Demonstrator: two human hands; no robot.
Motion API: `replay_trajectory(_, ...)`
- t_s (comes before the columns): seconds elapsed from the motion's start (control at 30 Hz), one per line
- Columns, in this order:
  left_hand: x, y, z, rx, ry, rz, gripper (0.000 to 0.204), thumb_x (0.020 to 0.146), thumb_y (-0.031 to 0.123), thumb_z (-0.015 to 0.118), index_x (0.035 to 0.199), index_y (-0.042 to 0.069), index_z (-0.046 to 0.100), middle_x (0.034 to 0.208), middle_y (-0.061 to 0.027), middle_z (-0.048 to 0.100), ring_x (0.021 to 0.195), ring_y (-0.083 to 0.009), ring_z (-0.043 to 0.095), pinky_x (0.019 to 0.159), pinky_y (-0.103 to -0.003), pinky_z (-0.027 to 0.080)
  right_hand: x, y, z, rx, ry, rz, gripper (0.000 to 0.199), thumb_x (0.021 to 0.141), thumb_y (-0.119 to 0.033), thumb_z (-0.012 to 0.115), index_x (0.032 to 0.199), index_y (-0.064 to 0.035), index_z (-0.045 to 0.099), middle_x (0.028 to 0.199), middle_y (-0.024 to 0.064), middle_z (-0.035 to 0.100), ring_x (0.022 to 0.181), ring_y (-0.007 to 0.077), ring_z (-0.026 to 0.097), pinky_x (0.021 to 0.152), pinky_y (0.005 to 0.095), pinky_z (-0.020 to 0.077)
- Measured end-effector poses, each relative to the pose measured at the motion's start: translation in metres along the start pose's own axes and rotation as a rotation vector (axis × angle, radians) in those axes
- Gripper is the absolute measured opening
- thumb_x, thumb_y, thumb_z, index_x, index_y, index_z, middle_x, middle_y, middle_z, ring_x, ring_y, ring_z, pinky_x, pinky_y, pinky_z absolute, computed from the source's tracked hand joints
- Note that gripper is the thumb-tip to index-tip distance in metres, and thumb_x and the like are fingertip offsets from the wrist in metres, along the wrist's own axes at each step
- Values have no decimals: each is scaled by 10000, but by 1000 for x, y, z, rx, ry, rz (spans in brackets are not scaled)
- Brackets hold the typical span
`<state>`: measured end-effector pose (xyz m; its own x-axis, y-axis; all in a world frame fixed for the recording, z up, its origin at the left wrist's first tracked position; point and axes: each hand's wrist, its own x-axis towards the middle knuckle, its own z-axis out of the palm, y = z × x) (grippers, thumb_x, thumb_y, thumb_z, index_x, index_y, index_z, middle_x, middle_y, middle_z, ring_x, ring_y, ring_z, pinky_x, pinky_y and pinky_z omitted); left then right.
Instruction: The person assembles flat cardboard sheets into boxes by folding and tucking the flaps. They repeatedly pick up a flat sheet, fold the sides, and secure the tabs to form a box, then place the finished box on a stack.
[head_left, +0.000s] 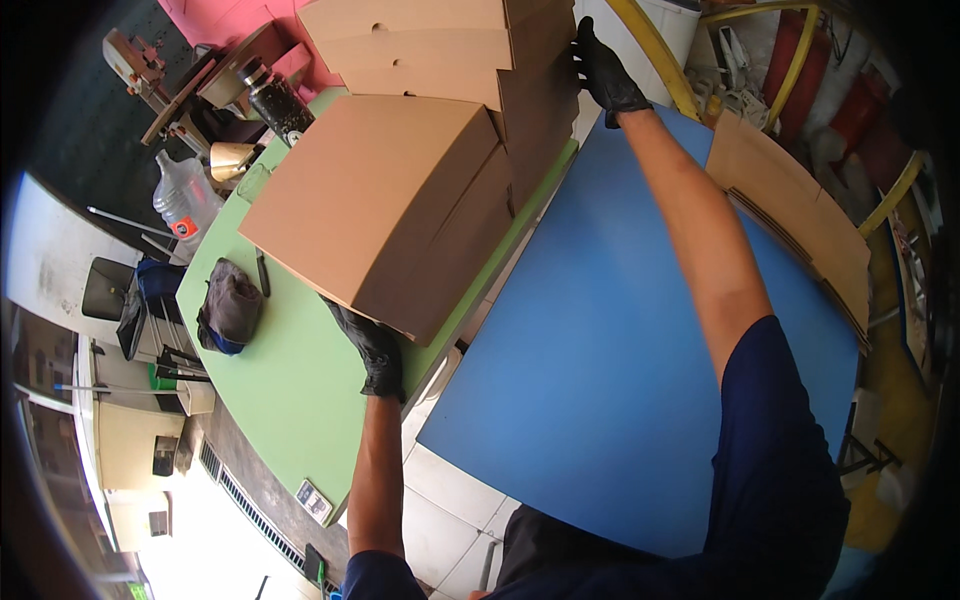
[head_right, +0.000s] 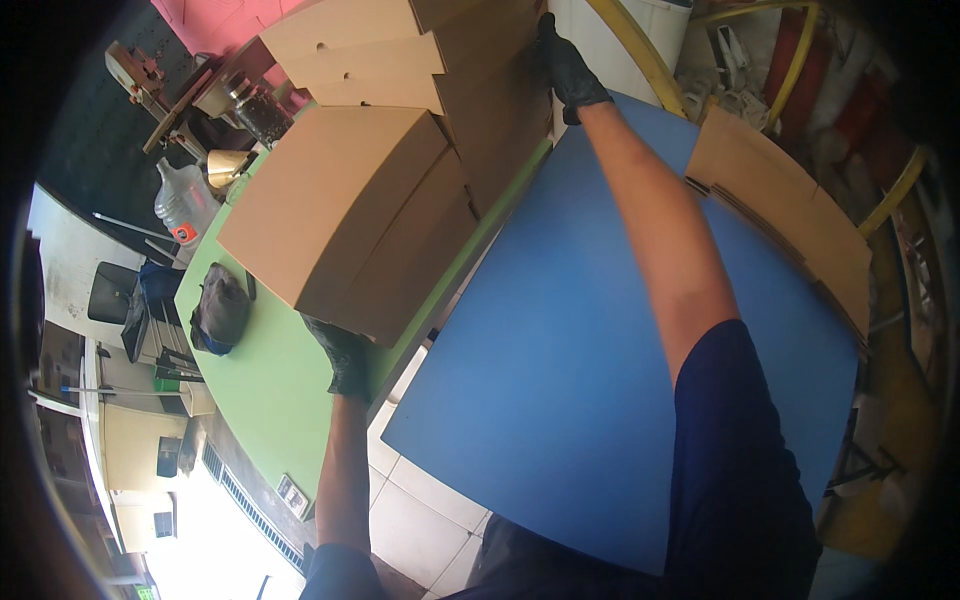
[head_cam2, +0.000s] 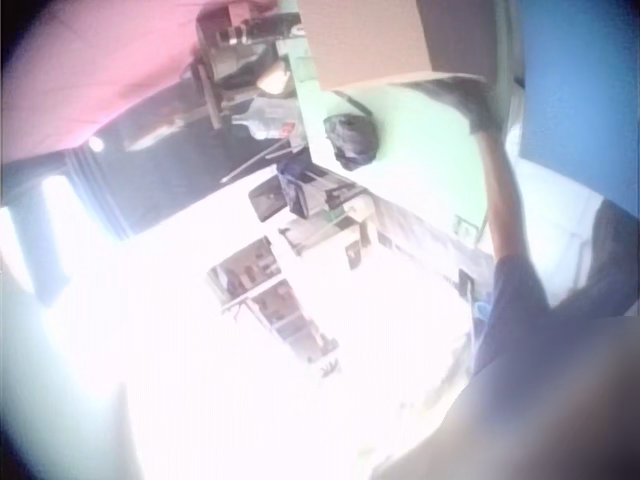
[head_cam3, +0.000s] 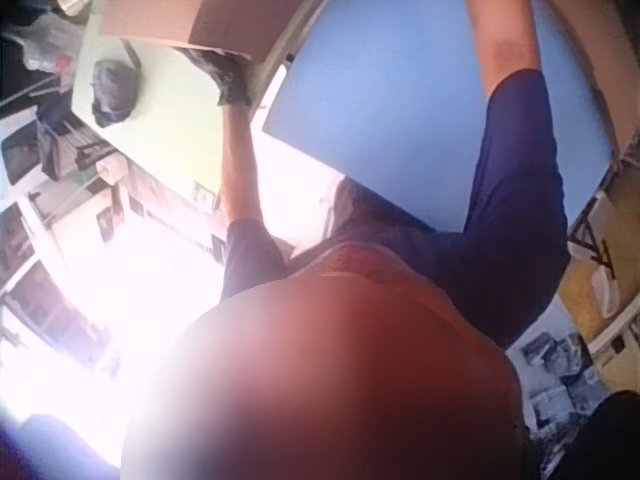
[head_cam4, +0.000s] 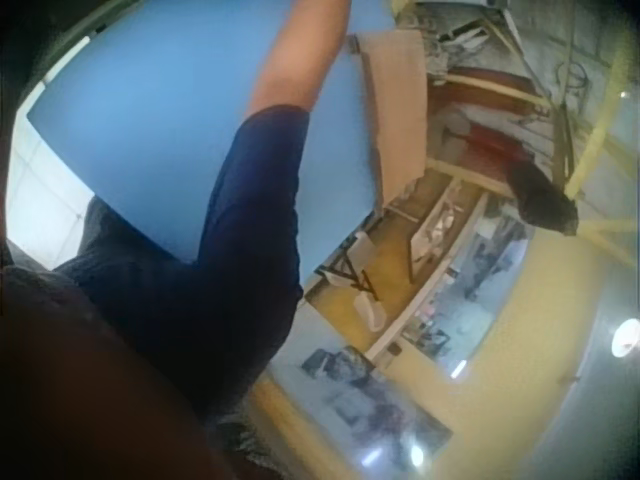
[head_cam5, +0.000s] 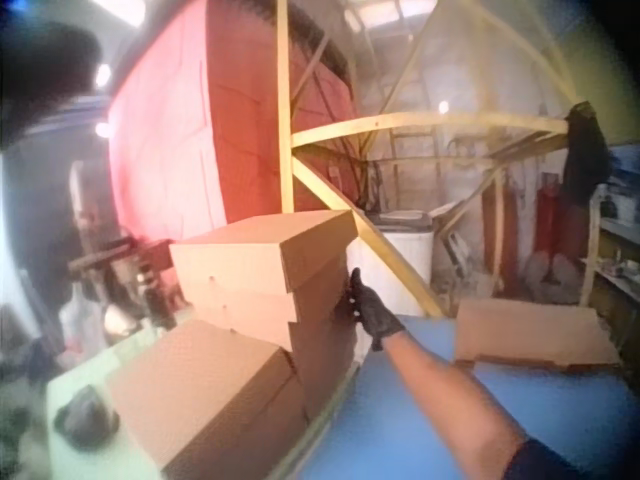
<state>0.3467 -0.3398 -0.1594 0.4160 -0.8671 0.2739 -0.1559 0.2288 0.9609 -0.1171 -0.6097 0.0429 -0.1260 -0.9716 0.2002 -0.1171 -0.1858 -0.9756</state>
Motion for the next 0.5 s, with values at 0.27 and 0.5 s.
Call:
replay_trajectory(0.27, -7, 31, 14, 353, 89, 212, 604, 1089, 441, 440, 1482, -18, 423, 1480, -197, 446, 1404, -338, 406, 1183, -444, 305, -30, -5, 0, 67, -45, -99, 971, 947, -850, 358, 1593, -126, 379, 1511, 141, 514, 1318, 293, 512, 1074, 502, 413)
replay_trajectory(0.5, -33, 152, 38, -35, 219, 447, 815, 1067, 559, 404, 1685, 157, 55, 1754, -87, 30, 1607, -304, 82, 1277, -547, 134, -53, -2, 1, -43, -1, -91, 900, 961, -758, 334, 1637, -164, 296, 1657, 101, 358, 1509, 312, 327, 1173, 560, 270)
